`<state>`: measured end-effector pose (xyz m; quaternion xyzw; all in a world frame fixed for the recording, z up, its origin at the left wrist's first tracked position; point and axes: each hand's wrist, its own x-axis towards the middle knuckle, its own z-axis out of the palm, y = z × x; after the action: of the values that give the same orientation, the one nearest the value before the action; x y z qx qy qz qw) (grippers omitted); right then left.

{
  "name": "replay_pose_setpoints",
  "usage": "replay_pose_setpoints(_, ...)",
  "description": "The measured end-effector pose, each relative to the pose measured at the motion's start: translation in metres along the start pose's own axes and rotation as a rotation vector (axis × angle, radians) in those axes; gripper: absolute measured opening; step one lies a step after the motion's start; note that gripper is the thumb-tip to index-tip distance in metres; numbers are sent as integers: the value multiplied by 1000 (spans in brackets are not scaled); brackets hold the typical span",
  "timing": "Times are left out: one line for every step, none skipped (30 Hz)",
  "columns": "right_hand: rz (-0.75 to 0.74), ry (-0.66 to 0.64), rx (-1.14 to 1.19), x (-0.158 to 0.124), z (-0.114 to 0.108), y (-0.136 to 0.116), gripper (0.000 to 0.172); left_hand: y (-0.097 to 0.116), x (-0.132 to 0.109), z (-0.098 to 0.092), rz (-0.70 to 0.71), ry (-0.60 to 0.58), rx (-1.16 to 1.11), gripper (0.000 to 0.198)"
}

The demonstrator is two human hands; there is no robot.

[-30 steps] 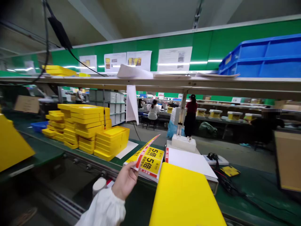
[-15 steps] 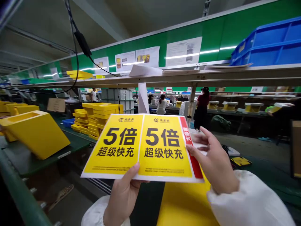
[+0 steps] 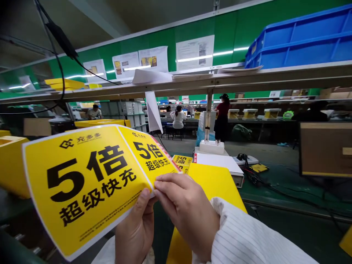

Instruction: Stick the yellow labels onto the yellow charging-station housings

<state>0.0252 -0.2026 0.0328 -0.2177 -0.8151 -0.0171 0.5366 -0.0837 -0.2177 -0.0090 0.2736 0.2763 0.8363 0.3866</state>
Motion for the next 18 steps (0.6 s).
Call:
replay_pose_setpoints(9, -11, 19, 0, 0, 0, 12, -1, 0, -2, 8, 9, 44, 31)
replay_pose_setpoints(16, -22, 36, 0, 0, -1, 12, -2, 1, -4, 11, 24, 76, 29)
replay_pose_setpoints(22, -33, 51, 1, 0, -2, 12, -2, 1, -5, 7, 38, 93, 30)
replay_pose_setpoints(27, -39, 65, 1, 0, -3, 11, -2, 1, -5, -1, 52, 95, 33)
replay_pose_setpoints(30, -43, 83, 1, 0, -4, 11, -1, 2, -5, -9, 61, 84, 37)
replay_pose_setpoints(37, -47, 106, 1, 0, -5, 11, 0, 2, -4, -15, 63, 71, 39)
replay_pose_setpoints(54, -55, 131, 1, 0, -5, 11, 0, 1, -3, -15, 57, 59, 40)
replay_pose_setpoints(77, -67, 159, 1, 0, -5, 12, 1, 1, -3, -8, 38, 53, 37)
replay_pose_setpoints(105, -83, 186, 1, 0, -5, 12, 1, 1, -3, -2, 9, 57, 32)
replay_pose_setpoints(136, -102, 212, 0, 0, -4, 11, 1, 1, -4, 1, -22, 68, 27)
replay_pose_setpoints(169, -120, 234, 0, -1, -2, 11, 2, 1, -5, -3, -50, 80, 24)
replay_pose_setpoints(211, -134, 257, 1, -2, 1, 11, 3, 2, -7, -7, -59, 81, 24)
replay_pose_setpoints(268, -145, 289, 2, -5, 5, 11, 6, 4, -10, -20, -56, 73, 26)
replay_pose_setpoints(344, -151, 336, 4, -8, 10, 12, 9, 9, -13, -34, -43, 60, 31)
replay_pose_setpoints(440, -149, 404, 7, -12, 16, 15, 14, 15, -18, -44, -24, 41, 37)
replay_pose_setpoints(554, -129, 489, 10, -17, 22, 18, 20, 24, -23, -51, -18, 32, 42)
replay_pose_setpoints(668, -94, 587, 12, -23, 30, 20, 27, 36, -31, -62, -33, 39, 45)
replay_pose_setpoints(770, -58, 685, 14, -30, 37, 22, 33, 49, -40, -87, -69, 65, 47)
